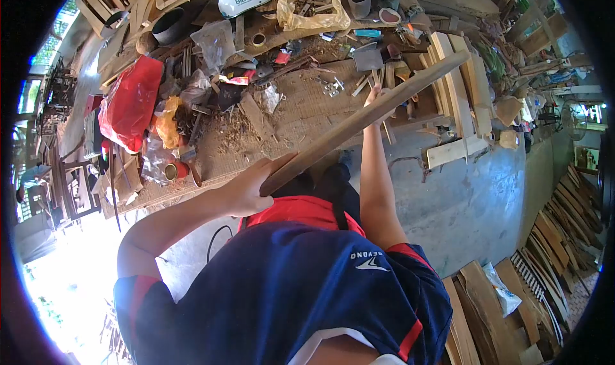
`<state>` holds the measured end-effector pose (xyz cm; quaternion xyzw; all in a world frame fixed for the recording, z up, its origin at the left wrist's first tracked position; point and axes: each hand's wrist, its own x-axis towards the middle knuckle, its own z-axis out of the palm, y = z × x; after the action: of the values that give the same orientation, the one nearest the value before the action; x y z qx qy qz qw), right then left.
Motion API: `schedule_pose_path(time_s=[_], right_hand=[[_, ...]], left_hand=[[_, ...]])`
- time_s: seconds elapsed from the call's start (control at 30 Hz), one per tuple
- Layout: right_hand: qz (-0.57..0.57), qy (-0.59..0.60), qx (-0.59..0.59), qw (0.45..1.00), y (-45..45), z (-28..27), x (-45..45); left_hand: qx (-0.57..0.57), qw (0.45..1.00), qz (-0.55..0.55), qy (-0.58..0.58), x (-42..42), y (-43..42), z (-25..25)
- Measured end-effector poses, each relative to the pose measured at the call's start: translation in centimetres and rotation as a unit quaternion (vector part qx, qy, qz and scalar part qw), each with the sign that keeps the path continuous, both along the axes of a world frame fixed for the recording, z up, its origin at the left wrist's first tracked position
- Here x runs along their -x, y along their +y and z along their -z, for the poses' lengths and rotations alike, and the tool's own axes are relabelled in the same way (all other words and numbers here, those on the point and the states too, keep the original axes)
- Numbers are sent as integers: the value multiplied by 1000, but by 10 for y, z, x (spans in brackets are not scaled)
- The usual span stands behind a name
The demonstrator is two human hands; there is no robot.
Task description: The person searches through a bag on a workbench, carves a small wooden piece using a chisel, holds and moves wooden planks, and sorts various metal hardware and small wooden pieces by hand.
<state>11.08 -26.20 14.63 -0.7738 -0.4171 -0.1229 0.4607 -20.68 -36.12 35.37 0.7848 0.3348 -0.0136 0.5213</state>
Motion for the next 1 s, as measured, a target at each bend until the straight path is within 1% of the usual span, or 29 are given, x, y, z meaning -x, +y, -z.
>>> schedule_pose_path(time_s=[0.03,0.07,0.13,0.17,0.2,0.23,0.27,0.3,0.33,0.37,0.4,0.43,0.47,0.5,0.57,0.6,0.63,0.67,0.7,0.73,0.77,0.8,0.83,0.87,0.9,0.93,0.97,1.0], right_hand=[[-34,73,-41,996,-1,-6,-1],[-34,72,-44,996,-1,-11,0],[-47,231,-134,962,-2,-11,2],[-46,230,-103,967,-3,-11,0],[-47,229,-102,967,-1,-8,0],[-53,229,-145,961,1,-4,2],[-60,229,-187,953,3,-1,3],[-60,231,-185,953,6,7,0],[-93,236,-210,944,7,15,-5],[-125,241,-235,933,7,24,-8],[-123,242,-235,933,4,16,-6],[-97,205,-183,957,-1,-1,-2],[-71,165,-130,975,-4,-13,2],[-70,165,-131,975,-3,-14,4],[-46,212,-110,970,-1,-17,6],[-46,212,-110,970,0,-8,2],[-15,111,-41,993,2,8,-3],[16,7,28,999,3,23,-8],[15,7,26,1000,5,21,-8],[5,58,36,998,6,20,-6],[-3,110,49,993,2,21,-3],[-3,111,53,992,0,21,0],[-6,116,35,993,0,21,1],[-9,120,14,993,2,19,1],[-25,78,-19,996,4,23,0],[-26,78,-22,996,2,26,0],[-38,78,-64,994,-2,30,1],[-52,80,-106,990,-1,32,4]], left_hand=[[-12,1000,-5,-13,-1,1,-1],[-15,1000,-5,-14,0,2,1],[20,999,-19,33,3,4,8],[20,999,-19,33,4,5,9],[32,998,-12,60,4,5,10],[45,995,-6,87,5,5,11],[46,995,-7,87,7,3,16],[17,1000,-12,22,10,-1,22],[-12,999,-16,-42,11,-4,23],[-10,999,-15,-40,12,-6,20],[-11,1000,-15,-11,10,-5,10],[-14,1000,-14,17,9,-3,5],[-15,1000,-13,17,9,-4,5],[5,999,-20,29,10,-4,5],[25,999,-26,41,9,-2,9],[36,996,-24,81,8,-1,12],[49,991,-22,123,7,-1,15],[50,991,-22,122,8,-2,16],[37,995,-8,94,9,-1,17],[25,997,6,67,11,0,17],[28,997,5,70,13,-2,17],[14,999,0,40,13,-5,16],[-3,1000,-3,9,12,-6,16],[-3,1000,-1,8,11,-6,15],[-2,1000,-9,16,9,-5,14],[-3,1000,-18,24,9,-4,13],[-6,999,-21,25,9,-4,16],[23,998,-37,51,10,-3,23]])
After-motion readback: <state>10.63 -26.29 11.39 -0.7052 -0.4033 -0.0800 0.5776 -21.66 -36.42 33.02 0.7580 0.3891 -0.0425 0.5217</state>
